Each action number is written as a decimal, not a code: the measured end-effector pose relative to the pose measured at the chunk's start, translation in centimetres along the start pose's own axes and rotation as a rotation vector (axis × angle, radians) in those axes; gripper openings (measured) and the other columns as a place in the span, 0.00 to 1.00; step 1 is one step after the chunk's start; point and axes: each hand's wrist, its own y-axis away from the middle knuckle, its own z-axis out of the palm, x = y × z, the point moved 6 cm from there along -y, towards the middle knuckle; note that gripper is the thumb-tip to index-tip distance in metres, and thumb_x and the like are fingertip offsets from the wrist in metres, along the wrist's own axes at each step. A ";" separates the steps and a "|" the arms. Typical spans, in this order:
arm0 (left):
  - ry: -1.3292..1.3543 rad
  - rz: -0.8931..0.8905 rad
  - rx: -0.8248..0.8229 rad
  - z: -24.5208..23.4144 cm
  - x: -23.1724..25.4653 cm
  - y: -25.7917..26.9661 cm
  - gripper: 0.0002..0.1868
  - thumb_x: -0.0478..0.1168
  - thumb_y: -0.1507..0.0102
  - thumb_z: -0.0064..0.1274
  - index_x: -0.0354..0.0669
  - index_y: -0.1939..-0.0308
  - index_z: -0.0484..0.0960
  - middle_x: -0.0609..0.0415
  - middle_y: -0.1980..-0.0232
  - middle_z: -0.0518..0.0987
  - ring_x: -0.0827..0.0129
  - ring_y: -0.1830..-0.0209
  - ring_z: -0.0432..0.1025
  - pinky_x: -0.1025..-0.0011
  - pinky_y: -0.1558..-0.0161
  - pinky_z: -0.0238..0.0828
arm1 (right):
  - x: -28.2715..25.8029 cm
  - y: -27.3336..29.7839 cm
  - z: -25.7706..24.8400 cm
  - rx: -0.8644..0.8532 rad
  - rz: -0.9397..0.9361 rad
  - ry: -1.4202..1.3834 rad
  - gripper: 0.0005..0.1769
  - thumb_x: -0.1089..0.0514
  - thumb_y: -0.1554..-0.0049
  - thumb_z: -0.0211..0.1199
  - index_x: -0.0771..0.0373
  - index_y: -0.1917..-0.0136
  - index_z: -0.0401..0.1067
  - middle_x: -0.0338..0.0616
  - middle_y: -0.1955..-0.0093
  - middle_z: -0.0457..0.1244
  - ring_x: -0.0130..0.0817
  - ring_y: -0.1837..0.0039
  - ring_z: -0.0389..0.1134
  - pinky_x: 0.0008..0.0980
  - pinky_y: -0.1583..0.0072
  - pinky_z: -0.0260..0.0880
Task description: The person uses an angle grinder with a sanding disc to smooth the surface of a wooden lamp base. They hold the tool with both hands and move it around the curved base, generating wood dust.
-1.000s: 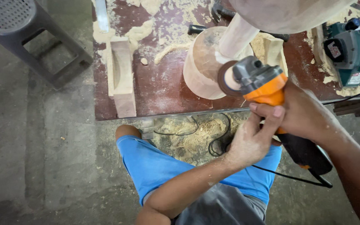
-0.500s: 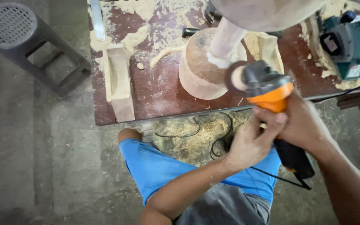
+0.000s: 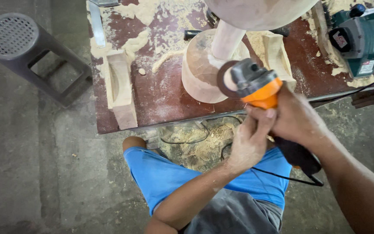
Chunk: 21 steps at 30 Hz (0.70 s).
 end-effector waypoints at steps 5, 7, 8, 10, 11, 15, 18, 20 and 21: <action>-0.188 0.086 -0.091 2.2 -0.6 -2.1 0.32 0.60 0.30 0.47 0.28 0.49 0.80 0.37 0.65 0.82 0.49 0.65 0.81 0.56 0.65 0.77 | 2.2 0.5 -1.7 0.144 0.041 -0.106 0.34 0.41 0.49 0.71 0.67 0.40 0.73 0.56 0.50 0.72 0.49 0.46 0.76 0.44 0.46 0.73; -0.394 0.281 -0.117 2.4 0.0 -2.1 0.30 0.58 0.28 0.46 0.32 0.41 0.83 0.36 0.62 0.81 0.45 0.60 0.78 0.54 0.62 0.73 | 2.7 0.9 -1.6 0.219 0.065 -0.163 0.35 0.41 0.49 0.72 0.68 0.39 0.71 0.56 0.49 0.71 0.48 0.46 0.75 0.43 0.47 0.72; -0.531 0.479 -0.092 2.3 0.9 -1.6 0.25 0.54 0.28 0.46 0.37 0.40 0.82 0.34 0.56 0.81 0.44 0.58 0.78 0.54 0.60 0.74 | 2.7 1.4 -1.1 0.252 0.083 -0.190 0.36 0.41 0.49 0.72 0.69 0.38 0.69 0.56 0.50 0.71 0.47 0.47 0.75 0.43 0.48 0.72; -0.806 0.875 -0.047 2.2 2.3 0.9 0.17 0.45 0.27 0.46 0.47 0.37 0.81 0.29 0.44 0.80 0.41 0.54 0.79 0.54 0.55 0.76 | 2.0 2.5 -0.2 0.296 0.051 -0.232 0.38 0.40 0.50 0.71 0.70 0.38 0.67 0.56 0.50 0.71 0.47 0.47 0.75 0.42 0.49 0.73; -0.640 0.643 -0.061 1.3 1.6 0.4 0.21 0.48 0.29 0.49 0.41 0.38 0.78 0.30 0.46 0.81 0.45 0.53 0.80 0.56 0.54 0.77 | 1.2 3.0 0.2 0.308 0.000 -0.246 0.38 0.40 0.50 0.71 0.70 0.38 0.67 0.56 0.50 0.71 0.47 0.47 0.75 0.42 0.48 0.73; 0.103 0.318 -0.141 -1.0 0.5 2.3 0.33 0.50 0.29 0.54 0.24 0.32 0.66 0.31 0.39 0.75 0.54 0.39 0.73 0.60 0.36 0.69 | -0.7 3.2 2.9 0.197 0.057 -0.177 0.46 0.38 0.51 0.70 0.71 0.33 0.60 0.60 0.51 0.71 0.54 0.48 0.75 0.44 0.50 0.75; 0.101 0.305 -0.033 -2.5 1.0 2.4 0.34 0.50 0.27 0.51 0.23 0.30 0.63 0.33 0.32 0.71 0.56 0.30 0.66 0.63 0.26 0.57 | -2.2 2.5 4.2 0.106 0.113 -0.165 0.47 0.35 0.52 0.71 0.75 0.40 0.58 0.66 0.55 0.69 0.60 0.51 0.74 0.48 0.51 0.74; -0.010 0.232 0.043 -3.1 0.8 2.0 0.35 0.51 0.27 0.49 0.23 0.28 0.59 0.36 0.29 0.69 0.57 0.27 0.63 0.64 0.25 0.53 | -3.4 2.5 3.8 0.148 -0.004 -0.152 0.44 0.35 0.50 0.71 0.75 0.44 0.60 0.67 0.56 0.69 0.63 0.50 0.73 0.51 0.50 0.72; -0.015 0.203 0.057 -3.4 0.5 1.9 0.37 0.51 0.27 0.48 0.24 0.27 0.56 0.37 0.27 0.67 0.58 0.25 0.62 0.65 0.25 0.52 | -3.8 2.5 3.6 0.169 -0.062 -0.145 0.42 0.35 0.49 0.71 0.75 0.45 0.61 0.67 0.57 0.69 0.64 0.50 0.72 0.52 0.50 0.71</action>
